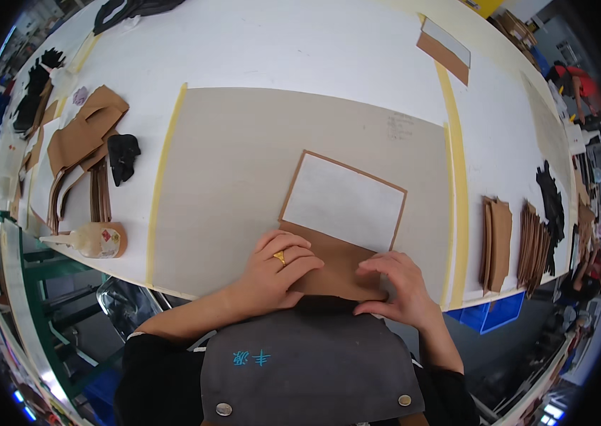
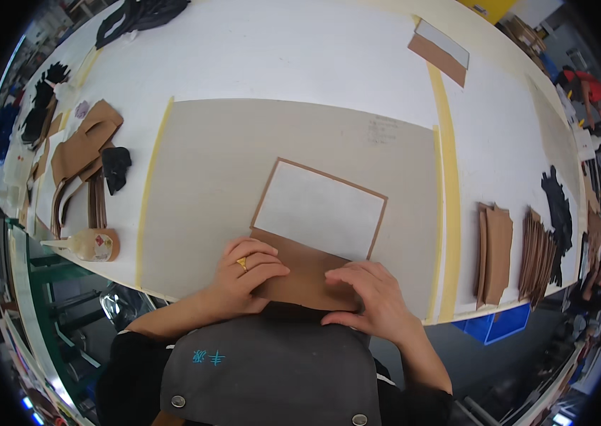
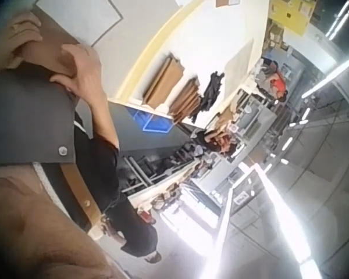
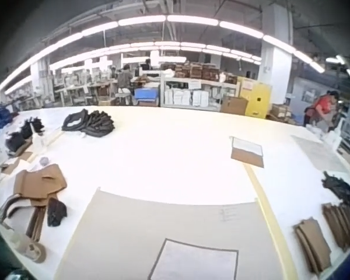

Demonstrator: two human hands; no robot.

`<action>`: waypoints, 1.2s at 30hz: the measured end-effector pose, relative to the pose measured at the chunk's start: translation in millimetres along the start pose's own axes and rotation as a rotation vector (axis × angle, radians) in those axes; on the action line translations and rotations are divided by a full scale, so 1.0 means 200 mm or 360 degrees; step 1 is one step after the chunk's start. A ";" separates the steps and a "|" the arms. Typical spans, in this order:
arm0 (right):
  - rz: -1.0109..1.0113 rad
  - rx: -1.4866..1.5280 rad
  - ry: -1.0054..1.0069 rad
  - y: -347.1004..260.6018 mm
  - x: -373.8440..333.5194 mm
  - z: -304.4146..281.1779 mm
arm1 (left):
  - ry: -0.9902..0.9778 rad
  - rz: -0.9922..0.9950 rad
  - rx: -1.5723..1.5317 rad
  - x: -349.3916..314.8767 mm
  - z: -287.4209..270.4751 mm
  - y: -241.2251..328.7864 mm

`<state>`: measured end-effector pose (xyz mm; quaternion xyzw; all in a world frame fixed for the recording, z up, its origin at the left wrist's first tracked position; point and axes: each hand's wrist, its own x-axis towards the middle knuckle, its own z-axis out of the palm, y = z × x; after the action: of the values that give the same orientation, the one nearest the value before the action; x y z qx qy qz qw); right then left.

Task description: The recorder is assembling leather envelope components by folding and pressing them onto a flat surface at a workshop station.

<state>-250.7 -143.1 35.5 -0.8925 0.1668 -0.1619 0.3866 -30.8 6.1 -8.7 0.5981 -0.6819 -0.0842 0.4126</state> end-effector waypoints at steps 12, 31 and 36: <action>0.0673 0.0545 0.0303 0.02 -0.30 0.00 | -0.0074 -0.0770 -0.0830 -0.04 -0.14 0.10; 0.0472 -0.0219 0.0654 0.19 -0.08 0.08 | 0.0261 -0.0827 -0.0220 0.08 0.03 -0.05; 0.0568 -0.0195 0.0623 0.19 -0.07 0.07 | 0.0236 -0.0849 -0.0200 0.08 0.03 -0.05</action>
<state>-264.8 -152.5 -4.3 -0.8223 0.4026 -0.2504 0.3147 -26.4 -12.5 -11.5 0.7341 -0.4618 -0.1880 0.4609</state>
